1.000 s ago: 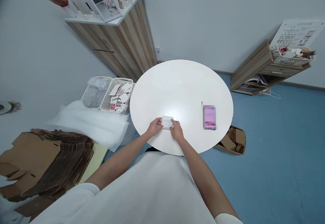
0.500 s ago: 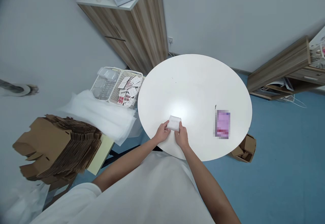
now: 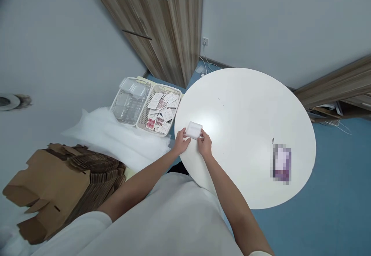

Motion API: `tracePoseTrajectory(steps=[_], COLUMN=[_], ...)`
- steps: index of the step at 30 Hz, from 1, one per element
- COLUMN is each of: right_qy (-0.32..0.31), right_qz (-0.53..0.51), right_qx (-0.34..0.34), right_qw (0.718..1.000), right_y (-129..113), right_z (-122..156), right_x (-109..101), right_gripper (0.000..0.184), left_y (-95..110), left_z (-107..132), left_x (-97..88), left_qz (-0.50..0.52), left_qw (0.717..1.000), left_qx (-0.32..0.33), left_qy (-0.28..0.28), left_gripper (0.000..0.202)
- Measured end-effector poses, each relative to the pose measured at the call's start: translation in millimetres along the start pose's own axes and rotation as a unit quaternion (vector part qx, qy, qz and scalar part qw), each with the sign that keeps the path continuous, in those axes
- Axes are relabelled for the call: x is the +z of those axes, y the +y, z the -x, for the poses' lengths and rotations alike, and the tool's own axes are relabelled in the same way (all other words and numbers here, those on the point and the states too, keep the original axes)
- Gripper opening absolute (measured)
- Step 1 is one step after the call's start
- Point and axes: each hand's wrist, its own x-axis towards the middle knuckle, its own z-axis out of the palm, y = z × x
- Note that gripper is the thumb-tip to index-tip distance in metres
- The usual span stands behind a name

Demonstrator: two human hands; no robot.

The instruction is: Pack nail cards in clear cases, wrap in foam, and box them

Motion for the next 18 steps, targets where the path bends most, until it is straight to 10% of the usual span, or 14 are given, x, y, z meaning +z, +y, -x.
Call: tracePoseTrajectory(steps=[18], right_qy=[0.013], right_qz=[0.020], right_qx=[-0.001], right_qw=[1.000], right_y=[-36.9], right_z=[-53.7], right_x=[35.0], right_gripper=[0.052], left_y=[5.5], left_z=[-29.3], left_x=[-33.1], left_qz=[-0.044], left_qw=[0.995], left_qx=[0.083], left_qy=[-0.036], left_gripper=[0.077])
